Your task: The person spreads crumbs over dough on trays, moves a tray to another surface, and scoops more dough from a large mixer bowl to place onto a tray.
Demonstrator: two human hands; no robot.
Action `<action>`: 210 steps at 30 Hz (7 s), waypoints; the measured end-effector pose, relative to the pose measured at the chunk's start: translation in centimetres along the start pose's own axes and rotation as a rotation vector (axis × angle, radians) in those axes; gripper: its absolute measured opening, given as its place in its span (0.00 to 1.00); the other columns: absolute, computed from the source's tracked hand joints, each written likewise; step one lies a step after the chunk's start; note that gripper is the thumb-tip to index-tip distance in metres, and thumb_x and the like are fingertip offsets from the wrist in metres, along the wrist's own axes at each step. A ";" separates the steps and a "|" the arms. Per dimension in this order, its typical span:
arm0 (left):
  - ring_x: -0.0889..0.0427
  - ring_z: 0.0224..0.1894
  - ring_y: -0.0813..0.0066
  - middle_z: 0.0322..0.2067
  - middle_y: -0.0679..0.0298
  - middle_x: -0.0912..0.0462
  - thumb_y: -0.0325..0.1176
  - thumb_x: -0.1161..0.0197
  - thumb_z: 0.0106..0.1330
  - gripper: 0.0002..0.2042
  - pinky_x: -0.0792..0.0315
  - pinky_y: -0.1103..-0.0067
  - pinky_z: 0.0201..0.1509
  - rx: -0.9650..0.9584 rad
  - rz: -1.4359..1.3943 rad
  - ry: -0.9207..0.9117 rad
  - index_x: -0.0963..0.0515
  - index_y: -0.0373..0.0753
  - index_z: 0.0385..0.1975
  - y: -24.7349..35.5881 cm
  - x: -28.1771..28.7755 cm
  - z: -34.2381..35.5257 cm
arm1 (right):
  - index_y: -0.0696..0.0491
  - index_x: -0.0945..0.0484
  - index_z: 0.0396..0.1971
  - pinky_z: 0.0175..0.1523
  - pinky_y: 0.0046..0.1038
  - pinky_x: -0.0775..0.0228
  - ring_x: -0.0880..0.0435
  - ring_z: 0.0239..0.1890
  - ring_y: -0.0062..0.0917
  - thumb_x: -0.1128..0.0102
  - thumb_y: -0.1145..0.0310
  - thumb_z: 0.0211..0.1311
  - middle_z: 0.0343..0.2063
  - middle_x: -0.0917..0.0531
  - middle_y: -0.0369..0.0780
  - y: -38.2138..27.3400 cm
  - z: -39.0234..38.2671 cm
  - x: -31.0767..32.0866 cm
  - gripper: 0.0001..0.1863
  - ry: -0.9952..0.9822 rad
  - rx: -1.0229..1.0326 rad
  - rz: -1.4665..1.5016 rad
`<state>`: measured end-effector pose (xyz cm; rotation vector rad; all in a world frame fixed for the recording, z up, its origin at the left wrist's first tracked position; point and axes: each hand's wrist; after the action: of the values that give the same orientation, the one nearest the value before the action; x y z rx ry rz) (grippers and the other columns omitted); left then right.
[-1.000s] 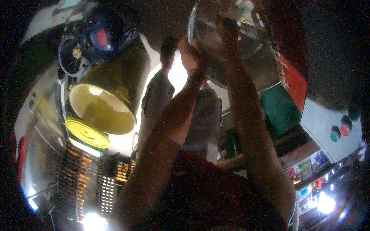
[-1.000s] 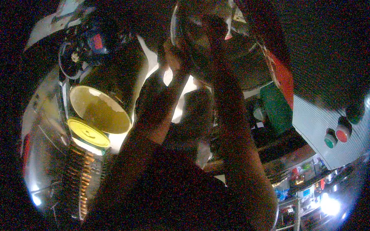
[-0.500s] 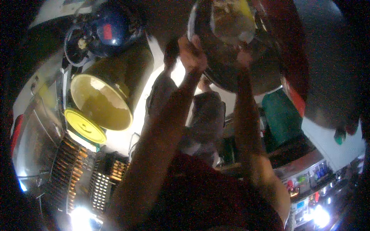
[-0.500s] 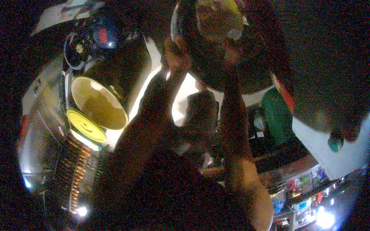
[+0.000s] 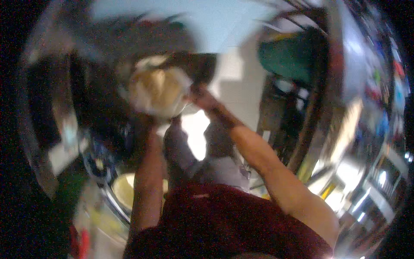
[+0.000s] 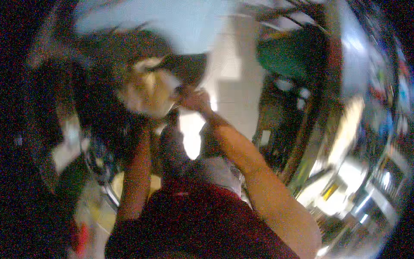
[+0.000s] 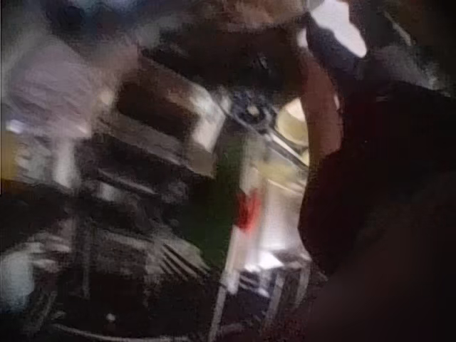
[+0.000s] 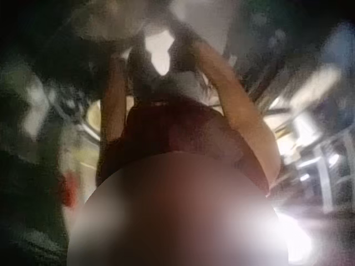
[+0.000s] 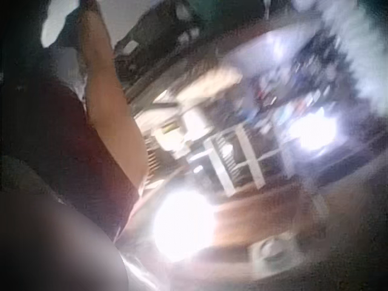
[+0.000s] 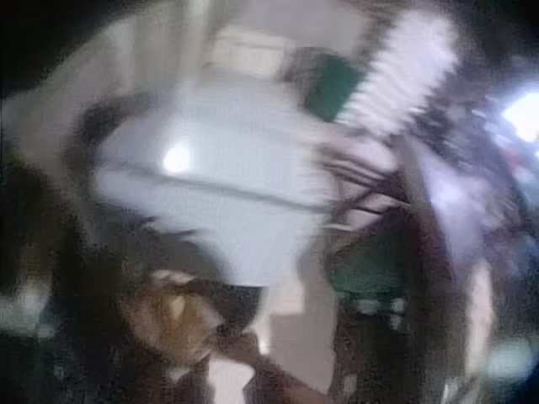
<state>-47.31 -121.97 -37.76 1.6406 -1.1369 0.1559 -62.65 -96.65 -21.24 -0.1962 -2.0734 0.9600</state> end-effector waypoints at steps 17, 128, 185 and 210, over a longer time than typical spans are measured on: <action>0.21 0.44 0.65 0.55 0.58 0.23 0.56 0.49 0.75 0.28 0.25 0.62 0.43 -0.215 0.606 -0.952 0.32 0.39 0.63 11.7 4.1 -29.3 | 0.61 0.13 0.36 0.40 0.32 0.21 0.16 0.30 0.27 0.31 0.57 0.55 0.29 0.11 0.42 -1.2 -75.6 37.4 0.20 0.788 -0.532 0.741; 0.15 0.39 0.39 0.37 0.46 0.15 0.48 0.34 0.64 0.27 0.21 0.53 0.44 0.185 0.214 0.125 0.30 0.40 0.58 0.8 5.9 7.0 | 0.51 0.28 0.59 0.53 0.46 0.28 0.21 0.53 0.35 0.59 0.41 0.74 0.53 0.21 0.41 8.6 12.5 -21.4 0.30 0.331 -0.664 0.653; 0.18 0.43 0.58 0.46 0.52 0.18 0.45 0.42 0.70 0.24 0.24 0.67 0.51 0.180 -0.055 0.063 0.27 0.40 0.62 -9.0 1.4 6.7 | 0.58 0.24 0.56 0.56 0.39 0.27 0.17 0.45 0.38 0.44 0.48 0.68 0.54 0.19 0.47 12.7 12.7 -21.2 0.29 0.056 -0.314 0.428; 0.18 0.29 0.58 0.29 0.54 0.16 0.53 0.32 0.62 0.24 0.23 0.63 0.34 -0.001 0.067 0.275 0.17 0.40 0.49 -9.7 -4.1 10.0 | 0.52 0.13 0.41 0.53 0.40 0.22 0.13 0.48 0.40 0.31 0.32 0.45 0.42 0.12 0.47 1.8 20.2 -12.8 0.37 -0.731 0.472 -1.006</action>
<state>-46.68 -127.99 -50.94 1.5266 -0.9803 0.4110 -69.59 -112.51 -37.86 1.4854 -2.0284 0.8626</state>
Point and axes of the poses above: each hand's wrist, its own z-axis towards the middle knuckle, its own x-axis out of the back of the hand, y = z × x
